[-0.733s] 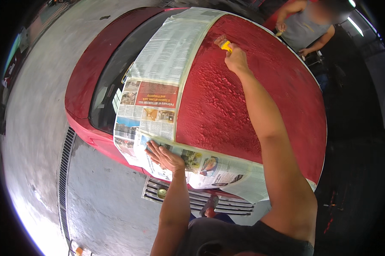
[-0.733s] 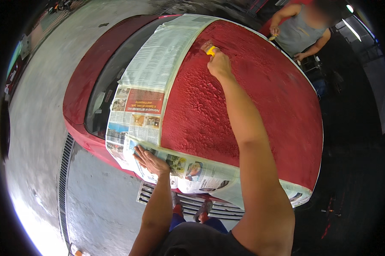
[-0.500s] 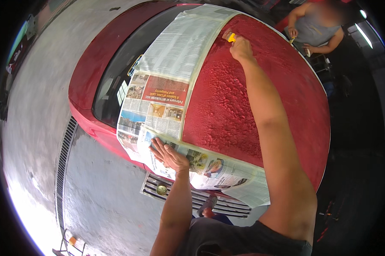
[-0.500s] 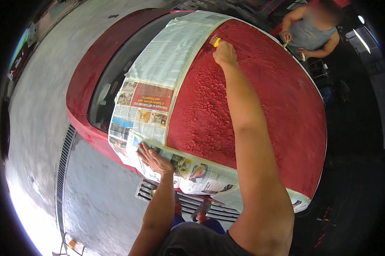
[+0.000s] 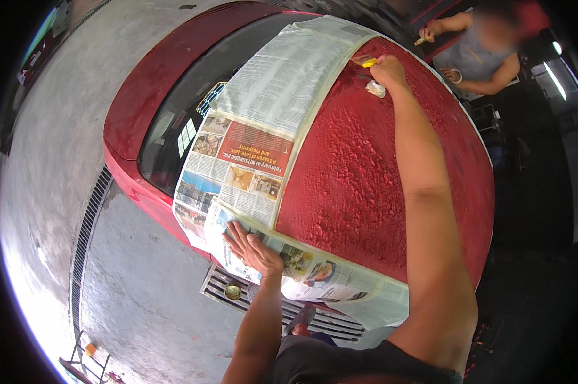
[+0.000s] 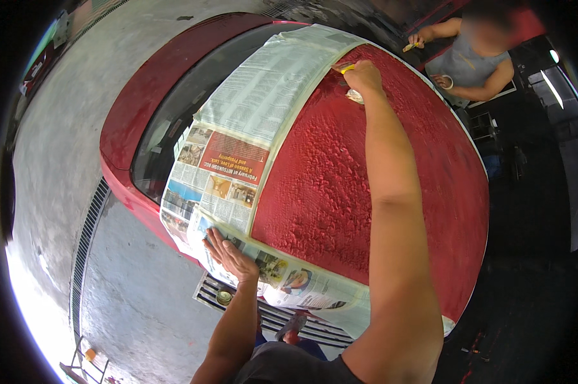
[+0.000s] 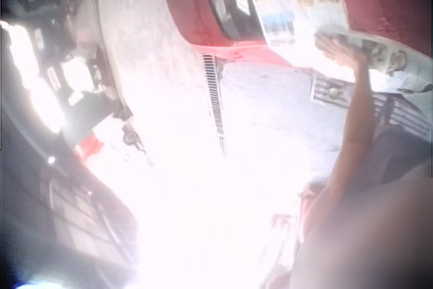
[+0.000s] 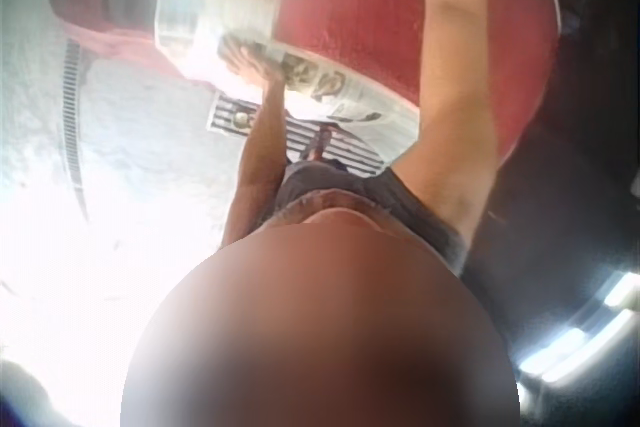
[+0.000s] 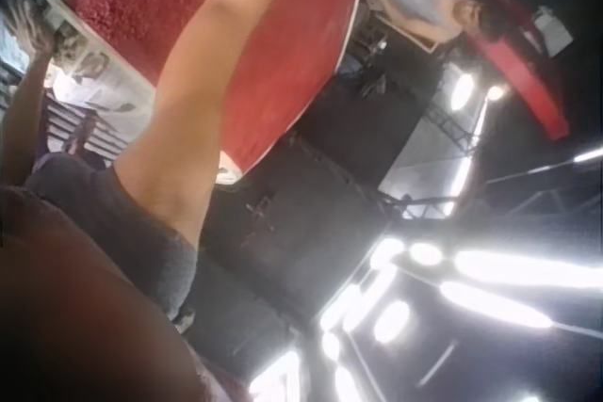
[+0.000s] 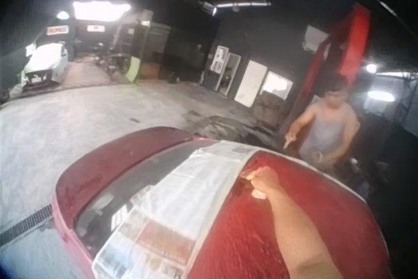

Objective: The person uses a yellow-handled brush to apply red paint to a car hood that is masked with newspaper. The person repeatedly dips the brush and paints different areas of the hood surface, working across the entire visible area.

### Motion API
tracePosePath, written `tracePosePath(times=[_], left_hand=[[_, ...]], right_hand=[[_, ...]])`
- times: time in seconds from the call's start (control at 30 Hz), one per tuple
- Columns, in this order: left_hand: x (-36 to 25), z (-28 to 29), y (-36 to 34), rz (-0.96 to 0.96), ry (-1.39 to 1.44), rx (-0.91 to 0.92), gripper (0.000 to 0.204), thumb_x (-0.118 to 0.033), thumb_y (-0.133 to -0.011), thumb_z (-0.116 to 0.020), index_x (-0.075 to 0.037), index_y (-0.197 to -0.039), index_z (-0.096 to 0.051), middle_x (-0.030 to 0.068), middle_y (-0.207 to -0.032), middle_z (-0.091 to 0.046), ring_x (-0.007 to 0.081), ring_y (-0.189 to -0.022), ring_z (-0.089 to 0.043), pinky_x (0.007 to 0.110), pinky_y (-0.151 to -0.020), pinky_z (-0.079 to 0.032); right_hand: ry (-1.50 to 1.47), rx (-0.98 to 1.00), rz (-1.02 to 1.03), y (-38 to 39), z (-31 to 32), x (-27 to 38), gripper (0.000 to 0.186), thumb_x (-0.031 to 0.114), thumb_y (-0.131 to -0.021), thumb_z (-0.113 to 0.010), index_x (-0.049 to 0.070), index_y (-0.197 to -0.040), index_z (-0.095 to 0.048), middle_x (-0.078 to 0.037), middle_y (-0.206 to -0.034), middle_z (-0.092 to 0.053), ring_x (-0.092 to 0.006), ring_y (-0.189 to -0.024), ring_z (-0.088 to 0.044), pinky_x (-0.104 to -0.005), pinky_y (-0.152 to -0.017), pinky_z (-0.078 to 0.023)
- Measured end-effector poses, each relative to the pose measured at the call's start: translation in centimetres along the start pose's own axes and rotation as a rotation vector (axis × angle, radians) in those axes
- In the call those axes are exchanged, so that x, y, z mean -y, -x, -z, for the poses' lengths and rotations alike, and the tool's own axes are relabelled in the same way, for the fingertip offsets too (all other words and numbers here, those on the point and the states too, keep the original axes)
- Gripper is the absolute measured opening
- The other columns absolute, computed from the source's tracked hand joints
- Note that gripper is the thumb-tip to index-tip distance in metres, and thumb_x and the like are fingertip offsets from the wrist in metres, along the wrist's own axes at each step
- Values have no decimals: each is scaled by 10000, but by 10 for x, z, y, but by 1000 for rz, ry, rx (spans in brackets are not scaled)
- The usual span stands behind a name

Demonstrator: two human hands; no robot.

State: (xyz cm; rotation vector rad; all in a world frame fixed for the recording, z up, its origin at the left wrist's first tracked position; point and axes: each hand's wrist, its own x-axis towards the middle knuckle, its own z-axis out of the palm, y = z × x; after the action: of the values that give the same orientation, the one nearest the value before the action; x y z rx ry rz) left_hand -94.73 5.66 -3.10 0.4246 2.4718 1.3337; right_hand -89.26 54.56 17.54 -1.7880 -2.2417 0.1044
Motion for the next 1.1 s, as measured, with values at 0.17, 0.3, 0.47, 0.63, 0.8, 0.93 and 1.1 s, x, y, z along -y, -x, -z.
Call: tracePosePath(times=[0.17, 0.3, 0.47, 0.63, 0.8, 0.93, 1.1], left_hand=[[3, -3, -1, -19, -21, -6, 650, -463, -1085, -162, -64, -1566, -341, 121, -1651, -283, 335, -1564, -70, 500, -1240, -15], [3, -1, 0, -4, -33, 13, 660, -473, -1083, -154, -65, -1570, -332, 119, -1654, -276, 333, -1565, -64, 503, -1240, -12], [-3, 1, -2, 17, -54, 6, 677, -482, -1083, -147, -42, -1555, -351, 135, -1647, -282, 335, -1559, -92, 495, -1244, -40], [-1, 0, -2, 3, -42, -13, 677, -487, -1083, -156, -43, -1552, -361, 131, -1642, -297, 337, -1558, -103, 501, -1242, -38], [1, -1, -1, 7, -34, -15, 673, -489, -1084, -163, -50, -1554, -359, 126, -1645, -294, 330, -1559, -103, 509, -1240, -36], [-2, 1, -1, 19, -37, -7, 679, -500, -1081, -160, -57, -1559, -351, 119, -1648, -286, 325, -1559, -102, 492, -1243, -41], [-1, 0, -1, 18, -34, -11, 682, -507, -1078, -149, -70, -1564, -345, 110, -1647, -288, 320, -1557, -106, 475, -1246, -52]], right_hand=[[-73, 59, -95, -19, -47, -9, 349, 230, -862, -652, 9, -1123, -721, -259, -1163, -695, -357, -1158, -661, -427, -991, -502], [102, 179, 46, -17, -41, -6, 230, 143, -813, -631, -8, -949, -738, -237, -1001, -732, -358, -1010, -711, -422, -873, -525], [120, 233, 113, -45, 5, 5, 213, 114, -807, -604, -27, -893, -739, -252, -924, -723, -347, -887, -720, -445, -773, -519], [111, 258, 40, -41, -21, 10, 479, 303, -819, -724, -34, -1159, -703, -278, -1223, -669, -391, -1181, -643, -437, -982, -506], [260, 356, 89, 6, -16, 17, 425, 300, -815, -731, -43, -1066, -727, -316, -1114, -689, -374, -1087, -690, -440, -907, -532], [184, 577, 93, 34, 59, 20, 221, 183, -840, -652, -11, -895, -743, -137, -781, -701, -218, -757, -666, -378, -714, -505], [72, 356, 243, 77, 79, 1, 234, 208, -859, -645, 43, -993, -745, -208, -897, -727, -309, -871, -720, -408, -788, -533]])
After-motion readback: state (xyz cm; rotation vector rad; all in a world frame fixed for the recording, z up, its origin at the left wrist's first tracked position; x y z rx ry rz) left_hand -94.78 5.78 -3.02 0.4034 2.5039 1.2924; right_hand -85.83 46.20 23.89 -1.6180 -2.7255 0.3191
